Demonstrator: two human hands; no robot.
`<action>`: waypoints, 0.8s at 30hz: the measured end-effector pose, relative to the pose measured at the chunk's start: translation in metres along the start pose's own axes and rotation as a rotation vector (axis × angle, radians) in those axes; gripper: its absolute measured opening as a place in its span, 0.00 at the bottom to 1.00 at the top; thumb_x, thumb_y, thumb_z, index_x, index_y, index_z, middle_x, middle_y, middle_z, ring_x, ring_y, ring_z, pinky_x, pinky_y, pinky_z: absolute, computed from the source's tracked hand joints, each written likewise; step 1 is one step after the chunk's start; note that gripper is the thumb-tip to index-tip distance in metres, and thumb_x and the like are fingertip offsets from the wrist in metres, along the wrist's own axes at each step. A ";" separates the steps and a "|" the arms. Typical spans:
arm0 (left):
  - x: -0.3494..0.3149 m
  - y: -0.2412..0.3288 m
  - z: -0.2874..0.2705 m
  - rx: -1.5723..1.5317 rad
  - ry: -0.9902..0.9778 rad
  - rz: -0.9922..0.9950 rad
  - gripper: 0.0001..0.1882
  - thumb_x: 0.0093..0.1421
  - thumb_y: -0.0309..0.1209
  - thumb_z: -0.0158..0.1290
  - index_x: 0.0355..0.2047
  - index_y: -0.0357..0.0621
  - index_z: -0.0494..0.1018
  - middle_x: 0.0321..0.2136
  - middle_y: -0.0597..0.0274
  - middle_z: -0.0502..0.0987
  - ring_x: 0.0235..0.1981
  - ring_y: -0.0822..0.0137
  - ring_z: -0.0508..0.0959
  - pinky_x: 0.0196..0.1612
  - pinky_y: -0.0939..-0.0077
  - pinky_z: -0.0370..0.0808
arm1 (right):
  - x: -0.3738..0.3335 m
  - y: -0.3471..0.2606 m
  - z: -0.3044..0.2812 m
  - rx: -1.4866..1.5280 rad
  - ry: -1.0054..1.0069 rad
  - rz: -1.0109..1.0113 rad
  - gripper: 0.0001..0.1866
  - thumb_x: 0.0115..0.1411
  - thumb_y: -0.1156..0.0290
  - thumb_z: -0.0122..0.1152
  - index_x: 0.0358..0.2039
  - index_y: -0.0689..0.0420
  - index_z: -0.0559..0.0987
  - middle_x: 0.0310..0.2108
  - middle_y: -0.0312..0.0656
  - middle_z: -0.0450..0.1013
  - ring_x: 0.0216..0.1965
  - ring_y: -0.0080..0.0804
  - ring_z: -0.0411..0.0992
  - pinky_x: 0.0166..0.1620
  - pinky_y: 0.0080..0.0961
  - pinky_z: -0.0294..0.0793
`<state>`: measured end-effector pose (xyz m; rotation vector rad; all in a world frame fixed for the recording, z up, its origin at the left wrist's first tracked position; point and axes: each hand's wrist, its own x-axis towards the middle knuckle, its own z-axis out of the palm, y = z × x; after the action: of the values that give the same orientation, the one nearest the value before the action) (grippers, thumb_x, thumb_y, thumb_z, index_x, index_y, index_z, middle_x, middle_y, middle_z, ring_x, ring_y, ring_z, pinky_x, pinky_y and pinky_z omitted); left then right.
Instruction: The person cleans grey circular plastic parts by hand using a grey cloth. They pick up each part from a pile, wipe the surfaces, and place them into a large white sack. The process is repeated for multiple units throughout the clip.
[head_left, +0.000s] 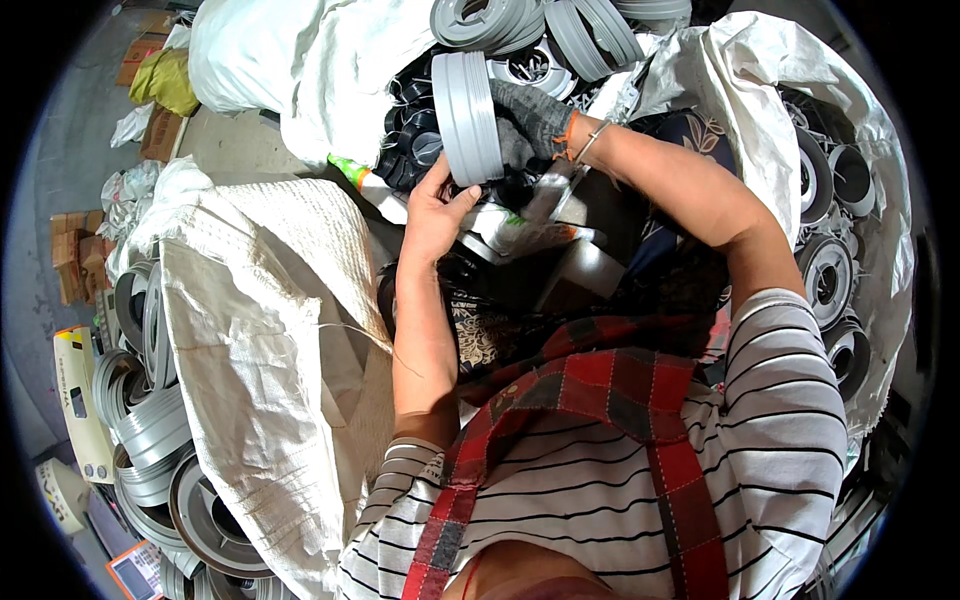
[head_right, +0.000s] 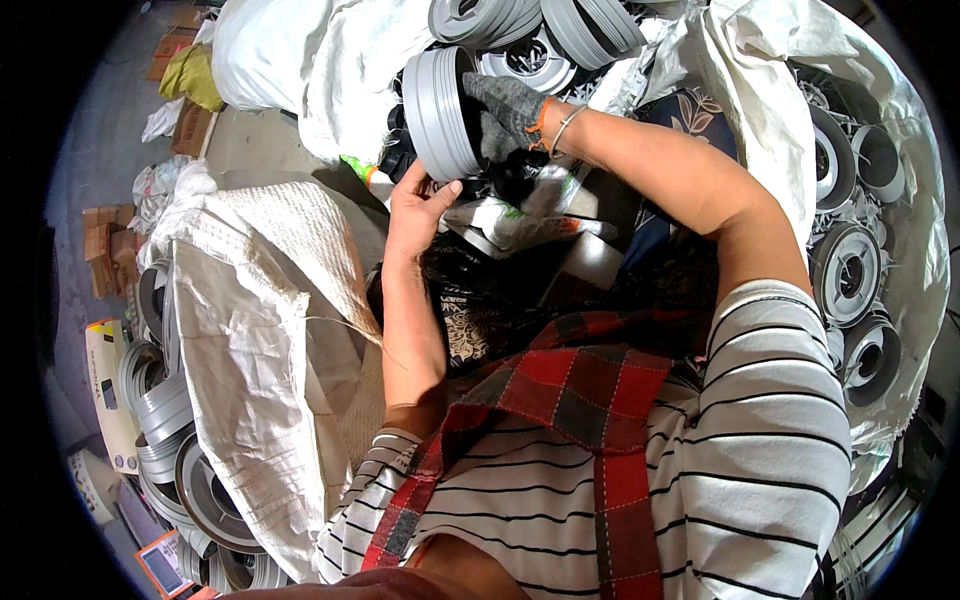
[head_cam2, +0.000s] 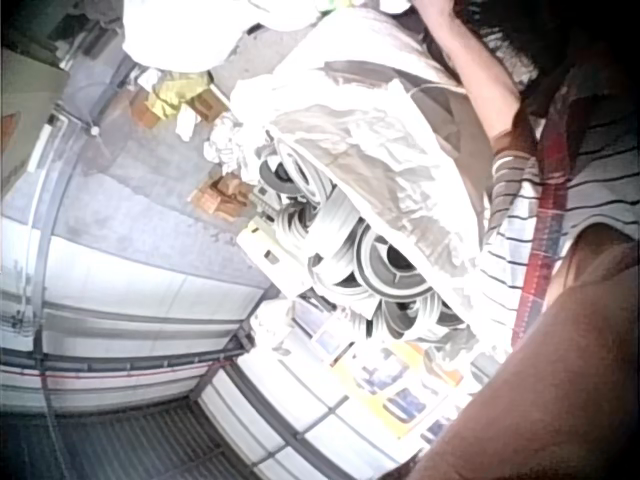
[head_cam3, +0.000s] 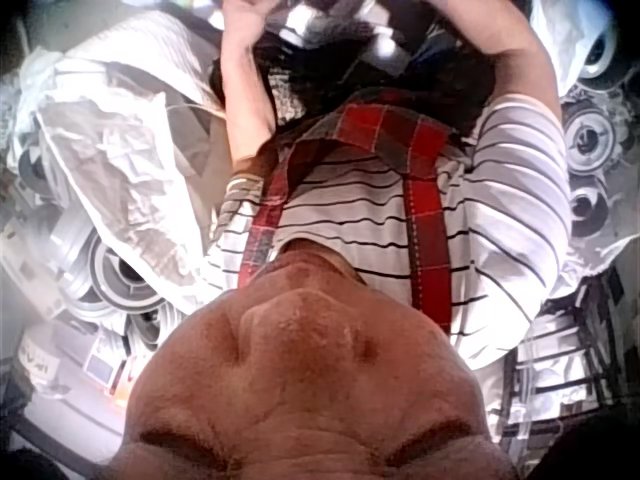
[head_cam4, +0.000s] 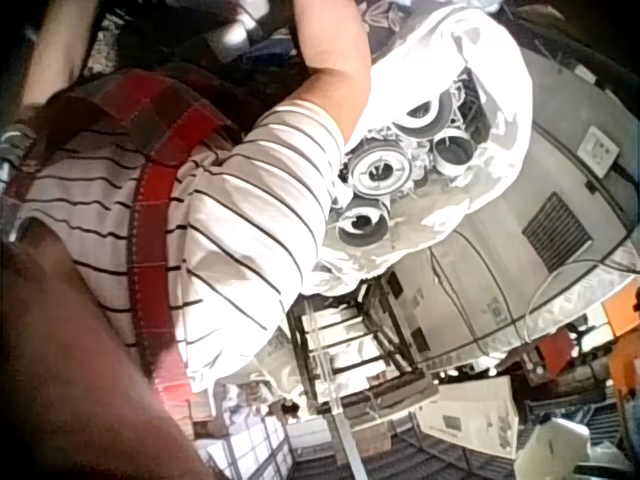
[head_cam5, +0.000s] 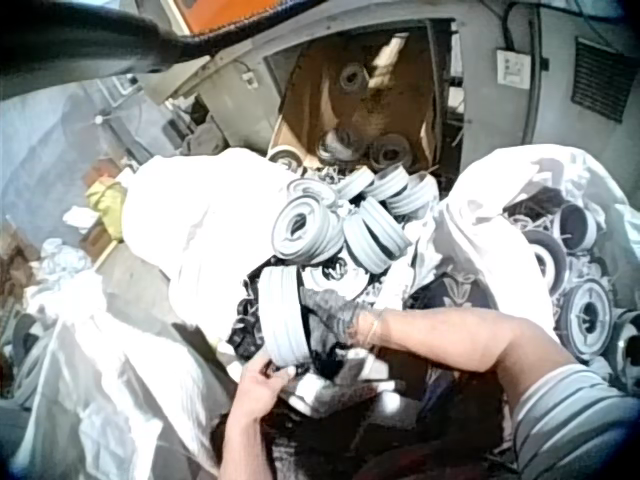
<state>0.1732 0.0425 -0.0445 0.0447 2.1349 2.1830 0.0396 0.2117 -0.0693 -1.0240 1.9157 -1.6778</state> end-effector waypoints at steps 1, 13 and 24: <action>0.001 0.000 0.003 0.038 -0.010 0.032 0.28 0.53 0.20 0.56 0.55 0.33 0.62 0.50 0.58 0.69 0.51 0.69 0.68 0.55 0.75 0.63 | 0.000 -0.002 -0.001 0.123 0.008 0.063 0.25 0.45 0.67 0.66 0.46 0.54 0.73 0.31 0.46 0.74 0.32 0.41 0.74 0.36 0.33 0.74; 0.000 0.011 0.002 -0.352 0.039 -0.119 0.24 0.58 0.28 0.52 0.55 0.35 0.63 0.48 0.59 0.71 0.47 0.69 0.71 0.52 0.76 0.65 | 0.000 -0.012 -0.002 0.197 0.115 0.328 0.12 0.57 0.68 0.53 0.40 0.60 0.75 0.32 0.46 0.74 0.28 0.41 0.75 0.26 0.30 0.76; -0.005 0.012 0.018 0.097 0.125 -0.024 0.31 0.50 0.18 0.55 0.56 0.37 0.61 0.44 0.59 0.72 0.44 0.67 0.73 0.50 0.74 0.68 | 0.012 0.008 -0.002 -0.714 -0.091 0.200 0.12 0.58 0.70 0.48 0.40 0.61 0.73 0.37 0.48 0.74 0.34 0.45 0.75 0.33 0.30 0.76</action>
<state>0.1788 0.0599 -0.0318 -0.1134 2.2936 2.1212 0.0281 0.2042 -0.0749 -1.0636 2.5158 -0.8175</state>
